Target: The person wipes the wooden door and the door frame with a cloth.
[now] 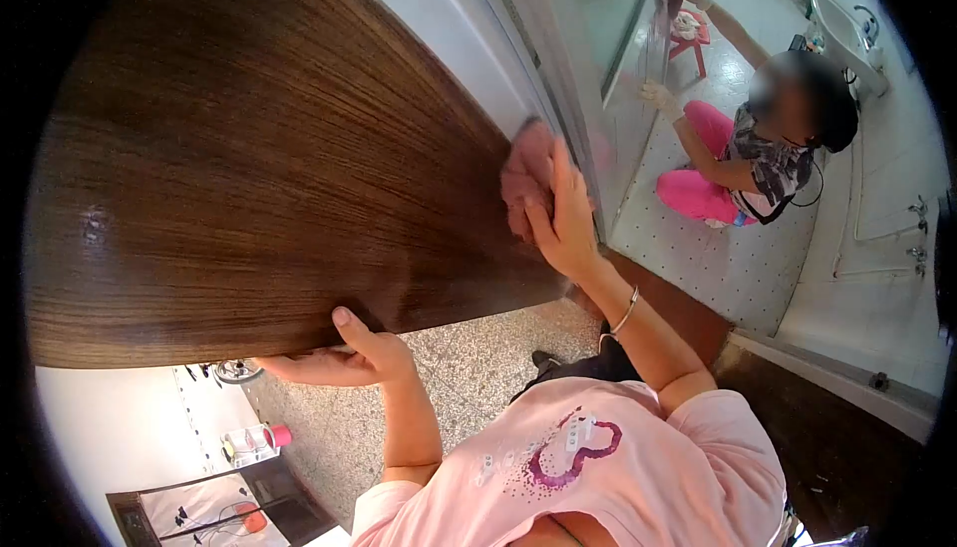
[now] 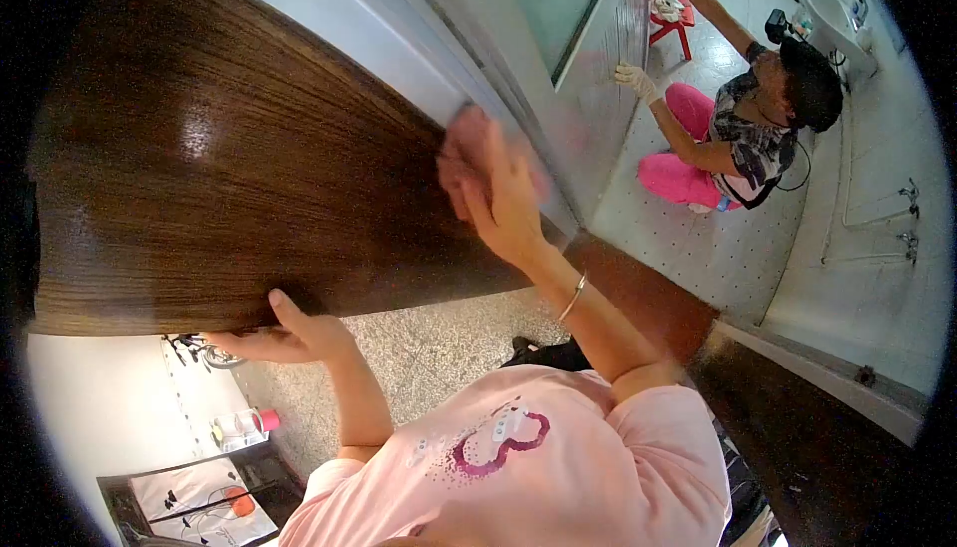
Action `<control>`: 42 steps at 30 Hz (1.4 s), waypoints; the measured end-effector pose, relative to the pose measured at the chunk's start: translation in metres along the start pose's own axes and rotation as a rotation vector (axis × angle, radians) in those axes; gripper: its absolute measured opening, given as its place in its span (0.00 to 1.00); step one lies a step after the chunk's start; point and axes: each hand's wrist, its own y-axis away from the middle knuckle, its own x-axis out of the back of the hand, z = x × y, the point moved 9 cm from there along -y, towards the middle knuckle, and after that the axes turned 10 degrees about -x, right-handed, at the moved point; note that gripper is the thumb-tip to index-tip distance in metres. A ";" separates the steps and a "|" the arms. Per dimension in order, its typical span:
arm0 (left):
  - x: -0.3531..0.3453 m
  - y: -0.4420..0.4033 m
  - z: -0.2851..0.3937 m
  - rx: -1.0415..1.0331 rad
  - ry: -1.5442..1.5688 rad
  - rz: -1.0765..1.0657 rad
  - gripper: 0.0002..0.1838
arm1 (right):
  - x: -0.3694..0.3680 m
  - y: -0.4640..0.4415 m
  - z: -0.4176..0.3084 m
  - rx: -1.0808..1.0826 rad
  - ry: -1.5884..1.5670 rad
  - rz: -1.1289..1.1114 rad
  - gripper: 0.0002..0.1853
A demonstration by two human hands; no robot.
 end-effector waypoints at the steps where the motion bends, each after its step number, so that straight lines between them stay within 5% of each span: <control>1: 0.001 0.001 -0.001 -0.006 -0.014 -0.001 0.46 | -0.006 0.005 0.004 -0.057 0.035 -0.083 0.36; 4: -0.002 0.001 -0.002 -0.022 -0.020 -0.015 0.46 | -0.008 -0.006 -0.021 0.185 0.067 0.021 0.35; 9: -0.005 -0.004 0.002 0.018 0.019 -0.012 0.46 | 0.007 -0.061 -0.099 0.262 0.065 0.013 0.33; 13: -0.002 -0.004 0.005 -0.005 0.033 0.004 0.46 | 0.005 -0.037 -0.071 0.336 0.089 0.031 0.31; 42: -0.005 -0.012 0.006 -0.085 -0.056 -0.025 0.45 | 0.009 -0.051 -0.075 0.344 0.224 0.050 0.30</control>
